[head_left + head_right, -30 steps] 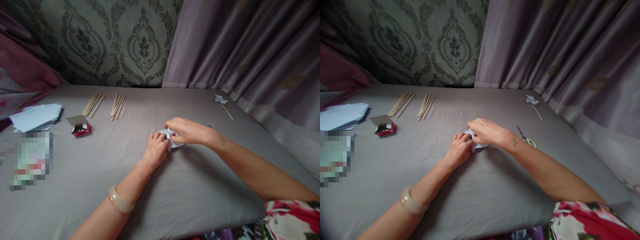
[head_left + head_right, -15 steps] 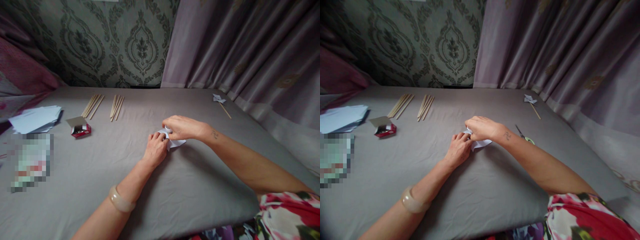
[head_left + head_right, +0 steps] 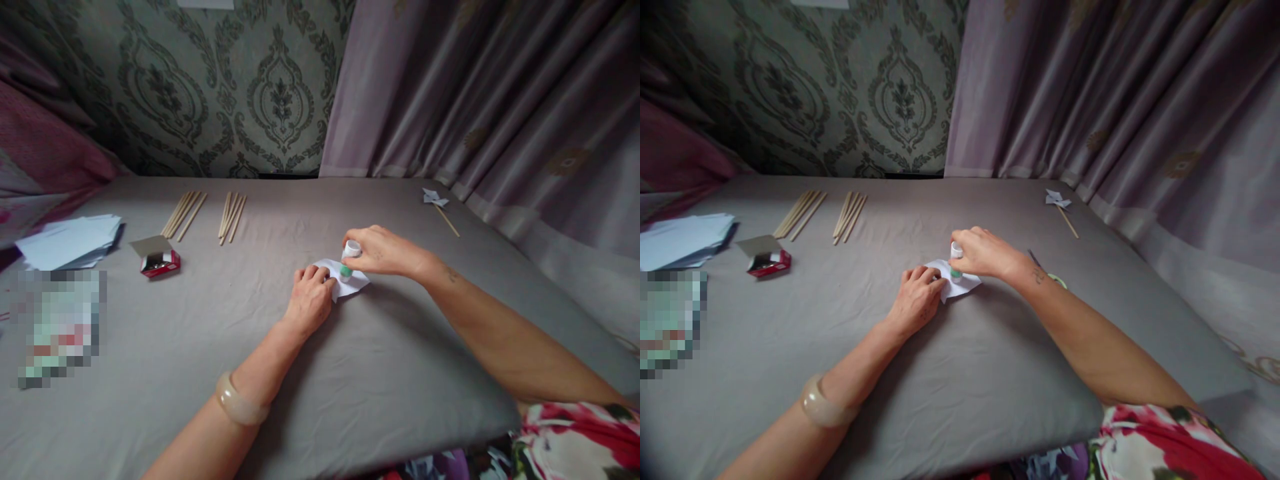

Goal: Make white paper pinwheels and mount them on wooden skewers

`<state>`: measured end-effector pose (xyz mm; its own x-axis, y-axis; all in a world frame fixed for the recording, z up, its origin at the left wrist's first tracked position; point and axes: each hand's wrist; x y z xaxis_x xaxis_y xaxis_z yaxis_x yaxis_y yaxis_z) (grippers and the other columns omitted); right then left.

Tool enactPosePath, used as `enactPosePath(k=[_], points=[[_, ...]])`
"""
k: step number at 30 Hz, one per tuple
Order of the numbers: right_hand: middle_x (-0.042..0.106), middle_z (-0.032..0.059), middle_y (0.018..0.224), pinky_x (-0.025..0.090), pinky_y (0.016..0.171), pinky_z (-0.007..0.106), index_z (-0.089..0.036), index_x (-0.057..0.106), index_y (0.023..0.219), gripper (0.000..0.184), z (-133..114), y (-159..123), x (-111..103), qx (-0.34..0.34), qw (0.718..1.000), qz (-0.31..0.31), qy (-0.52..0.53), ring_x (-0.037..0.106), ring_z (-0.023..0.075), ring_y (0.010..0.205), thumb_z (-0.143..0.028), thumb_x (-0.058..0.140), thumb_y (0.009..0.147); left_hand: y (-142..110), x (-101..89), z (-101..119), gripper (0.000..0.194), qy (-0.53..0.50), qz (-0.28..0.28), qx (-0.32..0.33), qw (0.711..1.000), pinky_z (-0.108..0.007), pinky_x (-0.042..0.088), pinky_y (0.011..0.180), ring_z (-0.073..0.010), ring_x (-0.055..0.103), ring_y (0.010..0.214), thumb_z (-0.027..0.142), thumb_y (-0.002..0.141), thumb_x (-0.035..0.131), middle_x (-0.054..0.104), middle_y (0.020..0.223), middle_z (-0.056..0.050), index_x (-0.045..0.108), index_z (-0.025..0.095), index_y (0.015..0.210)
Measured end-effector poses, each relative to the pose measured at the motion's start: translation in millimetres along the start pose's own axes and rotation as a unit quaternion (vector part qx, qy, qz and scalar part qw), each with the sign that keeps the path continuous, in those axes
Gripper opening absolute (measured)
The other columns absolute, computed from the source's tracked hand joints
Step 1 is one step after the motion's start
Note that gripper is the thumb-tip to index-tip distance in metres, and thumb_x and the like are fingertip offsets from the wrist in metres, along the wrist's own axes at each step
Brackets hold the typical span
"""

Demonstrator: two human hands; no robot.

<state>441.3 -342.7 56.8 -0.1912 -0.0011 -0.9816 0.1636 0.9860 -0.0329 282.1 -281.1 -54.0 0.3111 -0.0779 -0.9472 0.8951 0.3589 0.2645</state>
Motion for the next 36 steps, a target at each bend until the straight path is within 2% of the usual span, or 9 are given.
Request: enactPosePath(k=[5,7,10,13,17,20,23,29,36], points=[[0.060,0.0015,0.062,0.037,0.053,0.026,-0.017,0.066,0.077,0.030,32.9,-15.4,4.3,0.126,0.974,0.134,0.132,0.053,0.0156,0.058,-0.045,0.067,0.069,-0.4,-0.7,0.1,0.024,-0.005,-0.002,-0.001,1.000,-0.040,0.034,0.084,-0.0244,0.048,0.100,0.016,0.088,0.044,0.062,0.107,-0.007,0.065,0.021,0.098],[0.058,0.0012,0.062,0.039,0.050,0.027,-0.017,0.064,0.077,0.035,48.2,-25.2,10.9,0.167,0.933,0.169,0.271,0.051,0.0144,0.054,-0.050,0.069,0.066,-0.2,-0.4,0.1,0.025,-0.011,-0.004,-0.003,1.000,-0.040,0.034,0.085,-0.0245,0.048,0.101,0.015,0.088,0.044,0.061,0.109,-0.008,0.065,0.021,0.099],[0.061,0.0038,0.071,0.047,0.053,0.030,-0.020,0.062,0.081,0.037,63.6,-41.6,24.9,0.161,0.839,0.203,0.479,0.056,0.0166,0.060,-0.055,0.066,0.069,0.5,-0.1,0.0,0.025,-0.021,-0.004,-0.008,1.000,-0.040,0.034,0.085,-0.0241,0.048,0.101,0.015,0.087,0.044,0.061,0.109,-0.008,0.066,0.022,0.099],[0.066,0.0073,0.088,0.054,0.065,0.036,-0.023,0.062,0.093,0.041,63.9,-56.2,40.6,0.136,0.787,0.185,0.573,0.062,0.0196,0.073,-0.060,0.052,0.079,0.9,0.3,-0.8,0.026,-0.028,0.000,-0.011,1.000,-0.040,0.034,0.085,-0.0238,0.048,0.102,0.014,0.087,0.045,0.061,0.109,-0.007,0.066,0.023,0.100],[0.067,0.0116,0.098,0.055,0.076,0.039,-0.018,0.061,0.110,0.052,51.3,-66.1,60.3,0.135,0.773,0.075,0.616,0.064,0.0201,0.081,-0.057,0.032,0.090,0.6,0.9,-1.9,0.026,-0.031,0.004,-0.011,0.999,-0.039,0.034,0.084,-0.0234,0.049,0.101,0.016,0.088,0.044,0.062,0.110,-0.007,0.066,0.023,0.100],[0.067,0.0121,0.105,0.053,0.076,0.038,-0.019,0.063,0.106,0.047,49.1,-64.9,74.3,0.128,0.757,0.079,0.636,0.064,0.0209,0.086,-0.057,0.045,0.086,0.3,1.0,-2.1,0.026,-0.033,0.003,-0.011,0.999,-0.039,0.034,0.085,-0.0232,0.049,0.101,0.017,0.089,0.044,0.062,0.111,-0.007,0.066,0.023,0.100],[0.069,0.0103,0.101,0.051,0.075,0.035,-0.019,0.065,0.099,0.045,57.4,-60.8,86.7,0.158,0.785,0.145,0.582,0.064,0.0215,0.085,-0.054,0.065,0.072,0.3,1.0,-1.8,0.026,-0.034,0.006,-0.013,0.999,-0.039,0.034,0.086,-0.0231,0.050,0.102,0.017,0.089,0.044,0.062,0.111,-0.007,0.066,0.023,0.101],[0.065,0.0090,0.084,0.047,0.072,0.036,-0.017,0.063,0.080,0.027,75.0,-59.1,99.9,0.227,0.917,0.233,0.231,0.062,0.0226,0.075,-0.043,0.062,0.075,0.1,0.3,-1.3,0.025,-0.038,0.006,-0.012,0.999,-0.040,0.034,0.088,-0.0228,0.050,0.102,0.017,0.090,0.044,0.062,0.111,-0.006,0.066,0.022,0.100],[0.064,0.0087,0.084,0.046,0.068,0.032,-0.017,0.061,0.082,0.025,76.0,-57.4,104.0,0.234,0.939,0.220,0.125,0.062,0.0222,0.075,-0.041,0.057,0.080,0.4,1.6,-1.6,0.025,-0.038,0.011,-0.013,0.999,-0.040,0.033,0.087,-0.0230,0.049,0.102,0.018,0.090,0.044,0.062,0.110,-0.007,0.066,0.023,0.100]])
Point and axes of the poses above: each hand's wrist, its own y-axis towards the middle knuckle, its own x-axis out of the palm, z = x × y
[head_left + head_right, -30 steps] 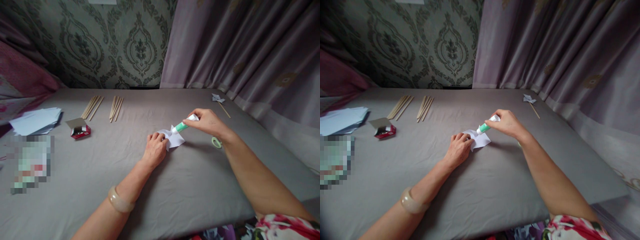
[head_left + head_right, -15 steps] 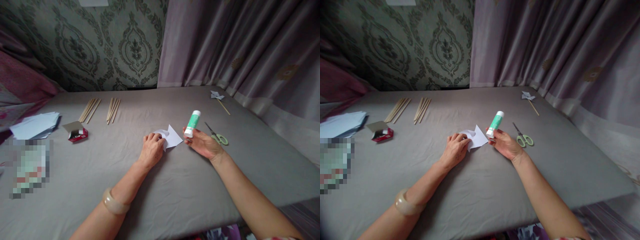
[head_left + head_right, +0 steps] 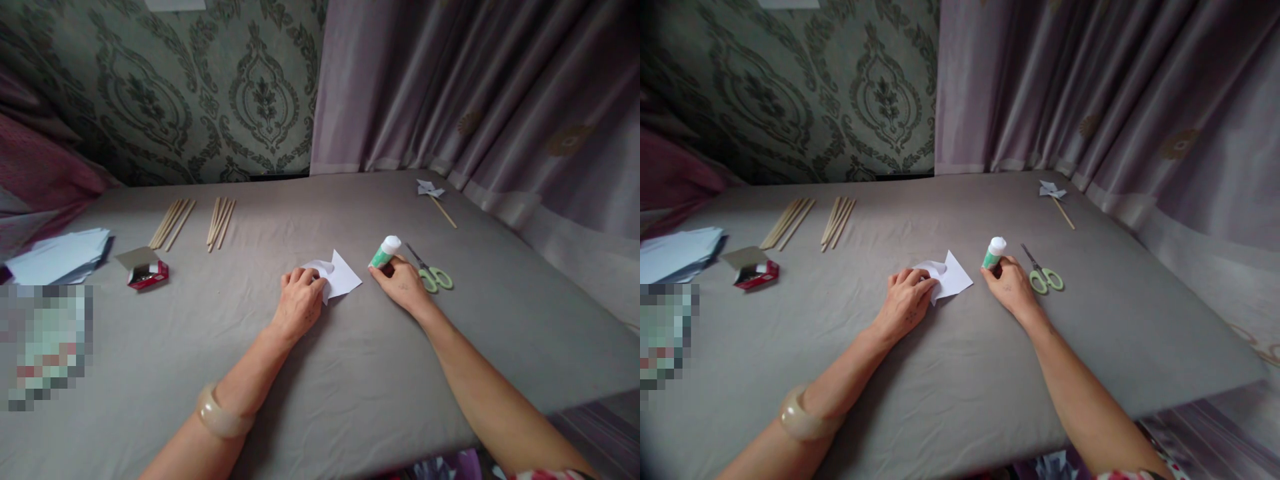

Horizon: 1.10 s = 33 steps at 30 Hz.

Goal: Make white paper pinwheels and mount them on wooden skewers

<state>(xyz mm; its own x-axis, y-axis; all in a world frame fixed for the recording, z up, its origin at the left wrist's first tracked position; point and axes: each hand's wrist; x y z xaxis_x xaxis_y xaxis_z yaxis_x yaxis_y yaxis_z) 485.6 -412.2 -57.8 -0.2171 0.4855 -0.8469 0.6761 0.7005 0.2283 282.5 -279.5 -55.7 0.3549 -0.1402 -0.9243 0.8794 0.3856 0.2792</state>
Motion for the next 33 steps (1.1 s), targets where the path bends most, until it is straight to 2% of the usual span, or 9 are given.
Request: enactPosePath(k=[4,7,9,11,13,17,22,33], points=[[0.065,0.0090,0.084,0.045,0.066,0.031,-0.016,0.061,0.089,0.028,-3.3,-13.4,-8.5,0.030,0.998,0.018,-0.048,0.062,0.0225,0.075,-0.040,0.062,0.077,0.2,1.5,-0.8,0.024,0.002,0.006,0.003,1.000,-0.040,0.033,0.086,-0.0231,0.049,0.101,0.019,0.090,0.045,0.062,0.109,-0.006,0.066,0.023,0.101],[0.064,0.0067,0.079,0.043,0.063,0.030,-0.018,0.061,0.083,0.018,-19.0,-30.3,-18.6,0.001,0.997,0.026,-0.079,0.061,0.0211,0.071,-0.036,0.058,0.083,0.3,2.4,-0.6,0.024,0.003,0.006,0.002,1.000,-0.039,0.033,0.085,-0.0230,0.049,0.101,0.019,0.090,0.045,0.062,0.110,-0.006,0.066,0.023,0.100],[0.064,0.0039,0.078,0.043,0.065,0.028,-0.020,0.062,0.081,0.013,-34.6,-38.5,-21.1,-0.083,0.996,-0.031,-0.013,0.060,0.0173,0.069,-0.032,0.058,0.084,0.2,3.2,-0.4,0.023,0.005,0.008,0.002,1.000,-0.039,0.033,0.085,-0.0230,0.049,0.101,0.019,0.090,0.045,0.062,0.109,-0.006,0.066,0.023,0.100],[0.065,0.0034,0.087,0.044,0.068,0.026,-0.021,0.064,0.089,0.009,-49.2,-41.6,-18.3,-0.161,0.980,-0.105,0.041,0.060,0.0155,0.073,-0.026,0.060,0.084,0.0,4.0,-0.4,0.023,0.007,0.012,0.000,1.000,-0.039,0.033,0.085,-0.0228,0.049,0.101,0.019,0.090,0.046,0.063,0.109,-0.006,0.066,0.023,0.099],[0.065,0.0042,0.096,0.045,0.070,0.026,-0.021,0.065,0.095,0.012,-58.6,-39.9,-11.9,-0.191,0.970,-0.139,0.053,0.061,0.0156,0.078,-0.023,0.061,0.083,-0.4,4.8,-0.5,0.023,0.007,0.018,0.001,1.000,-0.039,0.033,0.085,-0.0227,0.049,0.101,0.019,0.090,0.046,0.063,0.109,-0.006,0.066,0.023,0.099],[0.065,0.0045,0.096,0.044,0.073,0.027,-0.020,0.066,0.091,0.009,-62.1,-31.5,-0.2,-0.190,0.969,-0.151,0.051,0.061,0.0162,0.082,-0.020,0.060,0.085,-0.8,4.1,-0.4,0.023,0.003,0.020,0.006,1.000,-0.039,0.033,0.085,-0.0225,0.049,0.101,0.019,0.090,0.045,0.062,0.109,-0.006,0.066,0.023,0.100],[0.066,0.0043,0.090,0.044,0.072,0.026,-0.019,0.066,0.083,0.011,-61.5,-25.1,4.4,-0.182,0.970,-0.146,0.067,0.061,0.0158,0.080,-0.018,0.056,0.086,-0.1,1.8,0.7,0.022,0.004,0.010,0.000,1.000,-0.038,0.033,0.086,-0.0224,0.049,0.100,0.019,0.090,0.046,0.063,0.108,-0.006,0.066,0.022,0.097],[0.069,0.0028,0.075,0.045,0.065,0.025,-0.018,0.066,0.087,0.010,-61.6,-24.4,25.0,-0.091,0.987,-0.064,0.118,0.059,0.0145,0.063,-0.017,0.058,0.082,-0.1,2.8,0.3,0.022,0.013,0.014,0.002,1.000,-0.039,0.033,0.085,-0.0223,0.049,0.100,0.019,0.090,0.045,0.063,0.107,-0.006,0.065,0.022,0.098]])
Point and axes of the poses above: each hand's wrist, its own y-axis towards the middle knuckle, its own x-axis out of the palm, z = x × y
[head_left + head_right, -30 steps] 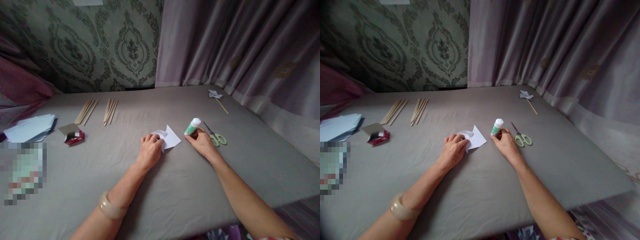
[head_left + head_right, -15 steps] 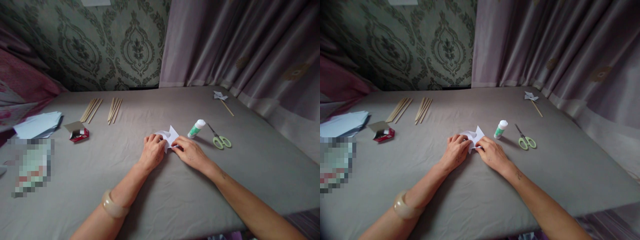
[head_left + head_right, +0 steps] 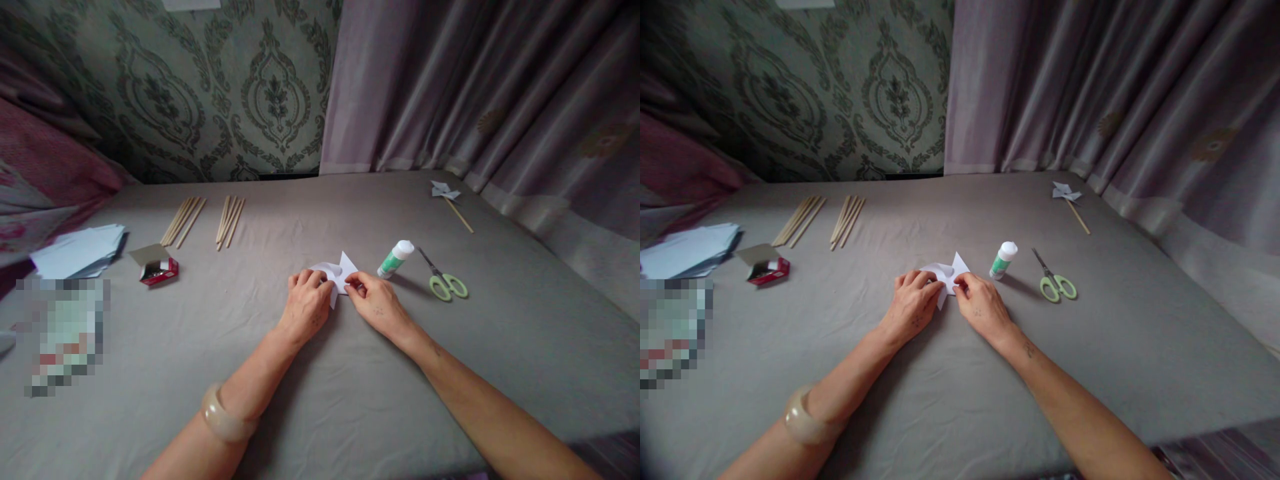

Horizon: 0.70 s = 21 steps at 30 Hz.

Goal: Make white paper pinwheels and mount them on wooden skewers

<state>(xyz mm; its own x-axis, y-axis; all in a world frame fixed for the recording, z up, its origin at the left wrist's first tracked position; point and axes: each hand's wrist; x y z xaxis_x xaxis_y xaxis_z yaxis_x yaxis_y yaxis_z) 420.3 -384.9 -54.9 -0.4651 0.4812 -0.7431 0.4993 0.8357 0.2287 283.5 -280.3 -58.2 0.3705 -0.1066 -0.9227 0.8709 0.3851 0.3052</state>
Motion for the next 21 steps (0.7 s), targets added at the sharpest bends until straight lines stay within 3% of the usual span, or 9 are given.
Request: enactPosePath(k=[5,21], points=[[0.069,0.0045,0.079,0.046,0.067,0.027,-0.018,0.066,0.088,0.013,-0.1,-1.5,3.3,-0.019,1.000,0.017,-0.011,0.061,0.0158,0.067,-0.016,0.055,0.082,-0.2,1.2,-0.8,0.021,-0.002,0.004,0.004,1.000,-0.039,0.033,0.085,-0.0219,0.049,0.100,0.019,0.090,0.045,0.062,0.107,-0.006,0.064,0.022,0.097],[0.069,0.0078,0.093,0.048,0.078,0.029,-0.019,0.071,0.100,0.026,-0.4,-0.2,3.5,-0.046,0.998,-0.026,-0.037,0.063,0.0179,0.083,-0.015,0.049,0.086,0.4,-1.7,1.9,0.023,-0.012,-0.004,-0.004,1.000,-0.039,0.033,0.087,-0.0219,0.050,0.101,0.016,0.090,0.045,0.063,0.108,-0.006,0.065,0.022,0.099]])
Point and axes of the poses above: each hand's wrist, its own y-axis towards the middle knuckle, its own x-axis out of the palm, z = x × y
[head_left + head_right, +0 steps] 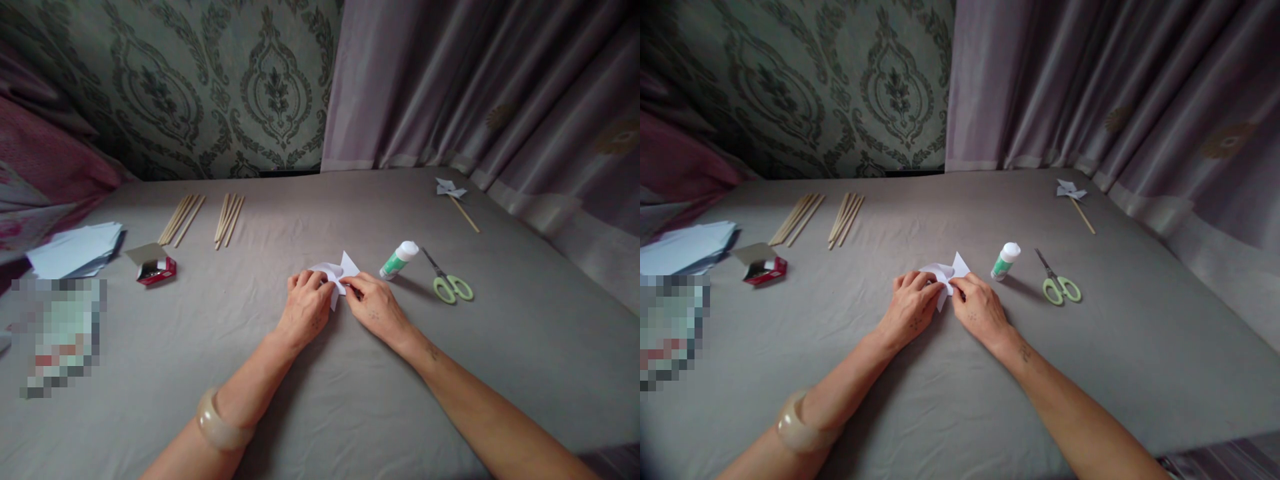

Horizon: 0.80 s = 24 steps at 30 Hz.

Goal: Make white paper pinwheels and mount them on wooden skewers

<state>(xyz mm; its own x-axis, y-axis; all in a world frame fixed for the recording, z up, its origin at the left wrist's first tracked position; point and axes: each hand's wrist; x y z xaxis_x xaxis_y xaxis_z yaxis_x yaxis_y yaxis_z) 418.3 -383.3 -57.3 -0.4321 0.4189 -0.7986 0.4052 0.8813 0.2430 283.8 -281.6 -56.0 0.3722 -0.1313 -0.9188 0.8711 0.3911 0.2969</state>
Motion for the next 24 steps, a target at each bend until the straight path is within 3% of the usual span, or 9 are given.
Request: enactPosePath(k=[24], points=[[0.068,0.0071,0.097,0.046,0.082,0.028,-0.021,0.071,0.102,0.028,-4.5,2.3,-4.0,0.004,0.999,-0.041,-0.036,0.064,0.0183,0.088,-0.015,0.048,0.088,0.2,-1.2,0.7,0.022,-0.003,-0.007,-0.005,1.000,-0.039,0.033,0.088,-0.0215,0.049,0.100,0.016,0.089,0.045,0.063,0.108,-0.006,0.065,0.022,0.098]])
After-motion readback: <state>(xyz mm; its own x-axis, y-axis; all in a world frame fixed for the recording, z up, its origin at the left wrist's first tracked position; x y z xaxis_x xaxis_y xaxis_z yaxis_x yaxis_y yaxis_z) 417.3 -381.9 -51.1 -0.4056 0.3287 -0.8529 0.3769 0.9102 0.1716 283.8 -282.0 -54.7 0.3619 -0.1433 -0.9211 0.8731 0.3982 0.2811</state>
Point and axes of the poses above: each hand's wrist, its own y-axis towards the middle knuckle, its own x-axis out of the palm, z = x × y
